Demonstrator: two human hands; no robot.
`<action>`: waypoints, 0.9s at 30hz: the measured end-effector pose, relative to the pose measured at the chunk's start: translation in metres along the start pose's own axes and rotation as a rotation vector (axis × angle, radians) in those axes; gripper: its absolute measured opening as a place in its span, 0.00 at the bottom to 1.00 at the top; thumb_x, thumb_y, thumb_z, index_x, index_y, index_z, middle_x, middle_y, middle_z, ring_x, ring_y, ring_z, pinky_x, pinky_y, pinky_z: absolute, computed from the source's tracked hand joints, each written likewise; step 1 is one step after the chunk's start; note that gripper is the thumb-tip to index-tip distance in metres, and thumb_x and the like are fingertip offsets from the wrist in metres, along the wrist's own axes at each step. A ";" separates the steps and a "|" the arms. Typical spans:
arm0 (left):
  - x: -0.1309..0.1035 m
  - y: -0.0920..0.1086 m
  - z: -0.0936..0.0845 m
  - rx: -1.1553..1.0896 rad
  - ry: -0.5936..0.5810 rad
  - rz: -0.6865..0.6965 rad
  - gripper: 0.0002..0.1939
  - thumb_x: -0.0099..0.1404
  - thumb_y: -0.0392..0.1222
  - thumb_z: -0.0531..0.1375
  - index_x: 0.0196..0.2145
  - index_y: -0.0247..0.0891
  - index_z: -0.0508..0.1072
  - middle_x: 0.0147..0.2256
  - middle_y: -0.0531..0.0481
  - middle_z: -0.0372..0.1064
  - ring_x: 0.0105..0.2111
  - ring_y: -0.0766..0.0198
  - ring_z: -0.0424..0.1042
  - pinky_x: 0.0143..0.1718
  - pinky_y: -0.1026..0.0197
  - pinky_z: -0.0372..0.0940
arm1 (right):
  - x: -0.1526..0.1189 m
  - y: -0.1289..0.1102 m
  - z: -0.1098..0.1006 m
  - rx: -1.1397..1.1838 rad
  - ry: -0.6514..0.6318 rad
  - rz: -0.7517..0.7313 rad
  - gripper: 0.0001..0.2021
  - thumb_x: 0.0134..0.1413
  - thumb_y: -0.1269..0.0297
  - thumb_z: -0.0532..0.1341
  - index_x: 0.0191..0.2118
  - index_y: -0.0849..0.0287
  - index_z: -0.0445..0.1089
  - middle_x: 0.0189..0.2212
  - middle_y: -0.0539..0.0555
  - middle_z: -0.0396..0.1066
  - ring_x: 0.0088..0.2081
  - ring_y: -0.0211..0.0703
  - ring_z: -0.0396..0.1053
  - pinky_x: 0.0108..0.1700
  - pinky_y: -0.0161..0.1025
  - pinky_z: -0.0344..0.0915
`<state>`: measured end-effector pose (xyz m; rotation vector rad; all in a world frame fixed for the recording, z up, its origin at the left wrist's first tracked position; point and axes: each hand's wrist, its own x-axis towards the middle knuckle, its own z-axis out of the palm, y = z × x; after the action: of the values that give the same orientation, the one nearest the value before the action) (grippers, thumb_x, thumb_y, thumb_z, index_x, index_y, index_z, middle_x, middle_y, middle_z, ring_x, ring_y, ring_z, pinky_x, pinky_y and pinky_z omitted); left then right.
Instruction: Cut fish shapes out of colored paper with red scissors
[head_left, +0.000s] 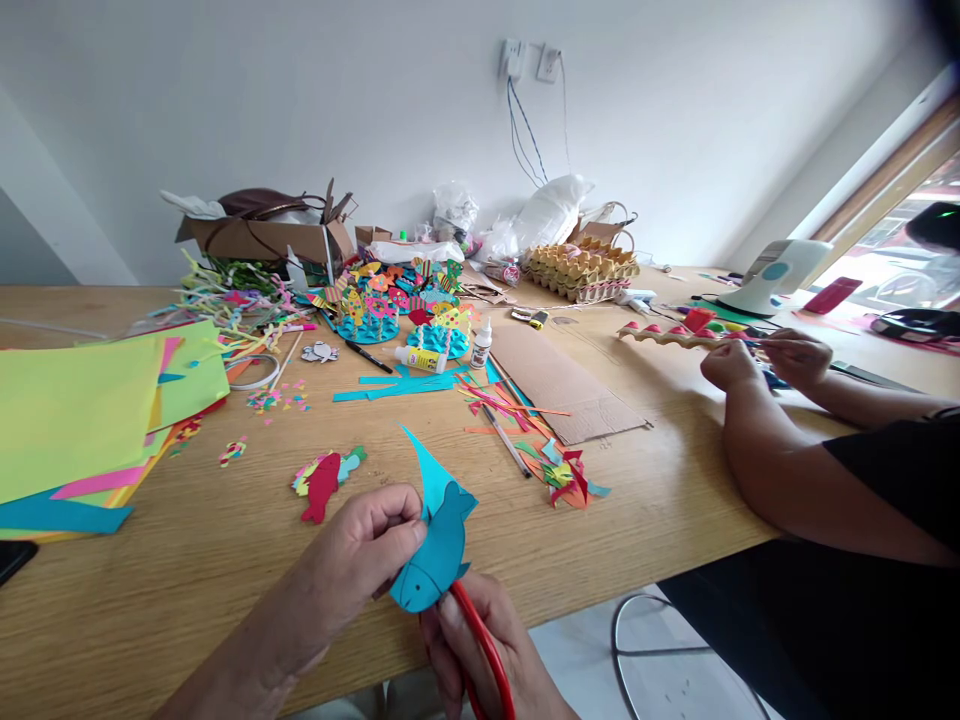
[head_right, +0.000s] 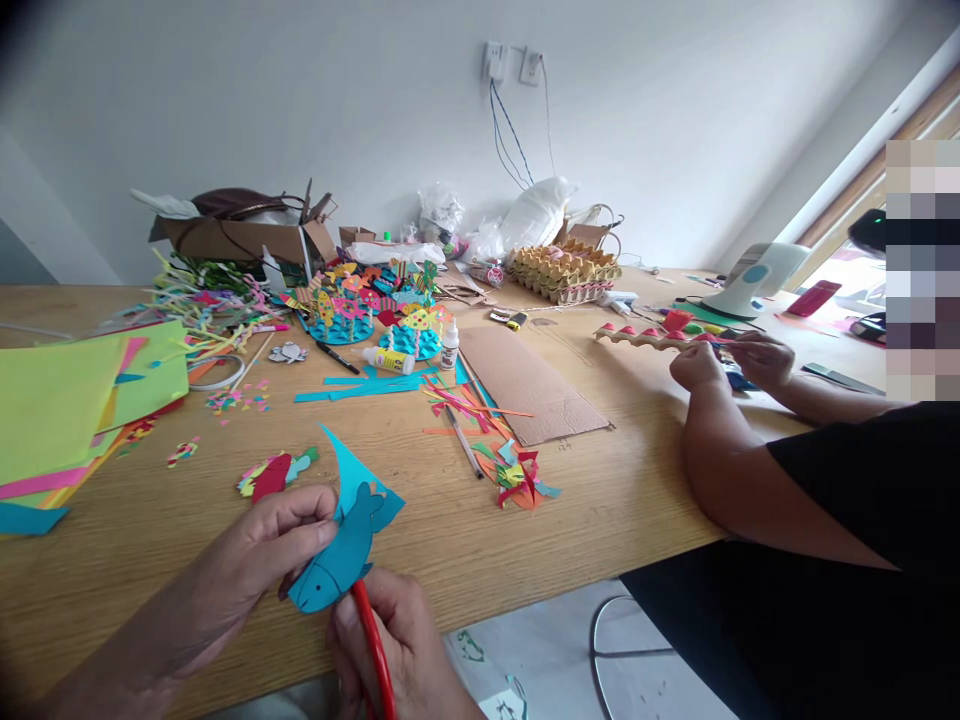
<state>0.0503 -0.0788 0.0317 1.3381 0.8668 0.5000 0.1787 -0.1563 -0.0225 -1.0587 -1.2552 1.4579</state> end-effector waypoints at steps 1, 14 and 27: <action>0.000 0.000 0.000 0.001 -0.002 -0.002 0.13 0.57 0.48 0.54 0.21 0.39 0.57 0.18 0.59 0.51 0.19 0.70 0.48 0.21 0.65 0.46 | 0.000 0.000 0.000 0.001 0.002 0.008 0.26 0.53 0.39 0.48 0.23 0.60 0.58 0.11 0.44 0.53 0.14 0.30 0.50 0.16 0.29 0.46; -0.001 0.012 -0.011 0.018 -0.118 -0.052 0.11 0.55 0.46 0.54 0.21 0.40 0.57 0.19 0.60 0.51 0.20 0.70 0.48 0.21 0.65 0.46 | -0.001 -0.001 -0.010 -0.057 -0.048 -0.014 0.26 0.56 0.41 0.48 0.20 0.59 0.54 0.11 0.45 0.54 0.13 0.28 0.48 0.15 0.28 0.44; -0.001 0.015 -0.025 0.130 -0.250 -0.096 0.09 0.55 0.43 0.54 0.21 0.39 0.59 0.19 0.60 0.51 0.20 0.70 0.49 0.20 0.66 0.45 | -0.003 -0.006 -0.014 -0.099 -0.099 0.043 0.28 0.51 0.35 0.48 0.20 0.58 0.53 0.11 0.44 0.53 0.13 0.28 0.48 0.13 0.27 0.44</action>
<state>0.0327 -0.0607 0.0460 1.4348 0.7612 0.1986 0.1939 -0.1559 -0.0183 -1.0961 -1.3952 1.5097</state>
